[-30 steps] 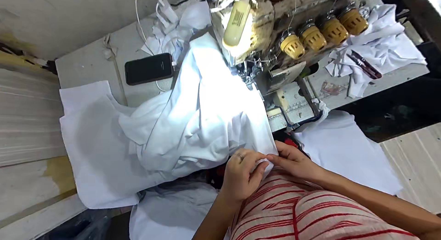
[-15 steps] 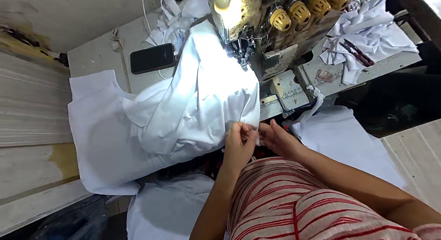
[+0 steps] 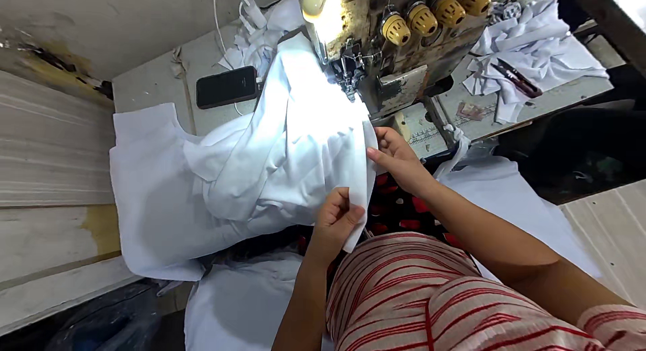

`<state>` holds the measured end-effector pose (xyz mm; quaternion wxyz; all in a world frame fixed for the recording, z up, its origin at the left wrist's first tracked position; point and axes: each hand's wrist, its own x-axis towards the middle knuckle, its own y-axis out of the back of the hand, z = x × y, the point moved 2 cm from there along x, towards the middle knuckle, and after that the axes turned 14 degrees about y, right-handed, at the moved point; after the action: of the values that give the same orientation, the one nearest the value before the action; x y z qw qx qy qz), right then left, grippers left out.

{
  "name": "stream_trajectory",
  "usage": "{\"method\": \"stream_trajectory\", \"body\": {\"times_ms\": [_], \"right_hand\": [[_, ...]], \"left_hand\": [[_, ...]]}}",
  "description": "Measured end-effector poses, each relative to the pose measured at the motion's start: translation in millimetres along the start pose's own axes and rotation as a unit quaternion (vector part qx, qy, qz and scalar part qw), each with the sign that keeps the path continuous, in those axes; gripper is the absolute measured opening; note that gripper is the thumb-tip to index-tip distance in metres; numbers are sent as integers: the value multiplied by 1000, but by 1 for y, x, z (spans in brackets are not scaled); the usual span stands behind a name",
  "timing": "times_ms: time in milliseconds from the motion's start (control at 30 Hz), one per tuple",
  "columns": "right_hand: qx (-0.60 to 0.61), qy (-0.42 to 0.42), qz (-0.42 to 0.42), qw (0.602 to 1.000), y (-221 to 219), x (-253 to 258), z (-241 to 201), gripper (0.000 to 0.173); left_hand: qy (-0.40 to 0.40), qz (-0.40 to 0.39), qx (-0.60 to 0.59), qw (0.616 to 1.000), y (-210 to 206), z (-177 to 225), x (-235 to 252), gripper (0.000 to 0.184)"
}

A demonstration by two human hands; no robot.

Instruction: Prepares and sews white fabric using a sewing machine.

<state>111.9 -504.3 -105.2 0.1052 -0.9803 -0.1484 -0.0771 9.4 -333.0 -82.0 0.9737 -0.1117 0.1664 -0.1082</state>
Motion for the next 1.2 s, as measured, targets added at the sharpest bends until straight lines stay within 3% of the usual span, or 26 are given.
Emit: {"method": "stream_trajectory", "body": {"times_ms": [67,133,200,300,433,567,633,933,1067,1133,1200], "right_hand": [[18,-29,-18,999,-3,1,-1,35],[-13,-17,-42,999,1,-8,2,18],[-45,4,-64,997,6,-22,6,14],[-56,56,-85,993,9,-46,6,14],[38,70,-90,993,-3,-72,-9,9],[108,-48,-84,989,-10,-86,-20,18],[112,-106,-86,984,-8,-92,-19,19],[104,-139,-110,979,-6,-105,-25,22],[170,-178,-85,966,-7,-106,-33,23],[172,-154,-109,967,-6,-108,-33,16],[145,-101,-142,974,-2,-109,-31,21]], "left_hand": [[48,-15,20,999,-1,-14,-4,21],[32,11,52,998,1,-23,-9,16],[-62,62,71,994,8,-19,-18,10],[-208,116,74,968,15,14,-34,15],[-330,92,179,923,-1,42,-44,7],[-320,69,449,832,-14,16,-35,13],[-310,57,502,805,-13,0,-32,15],[-358,95,513,775,-23,-18,-42,14],[-358,130,560,736,-21,-26,-43,18],[-369,134,559,730,-21,-30,-45,13],[-413,131,532,727,-21,-35,-44,12]]}}
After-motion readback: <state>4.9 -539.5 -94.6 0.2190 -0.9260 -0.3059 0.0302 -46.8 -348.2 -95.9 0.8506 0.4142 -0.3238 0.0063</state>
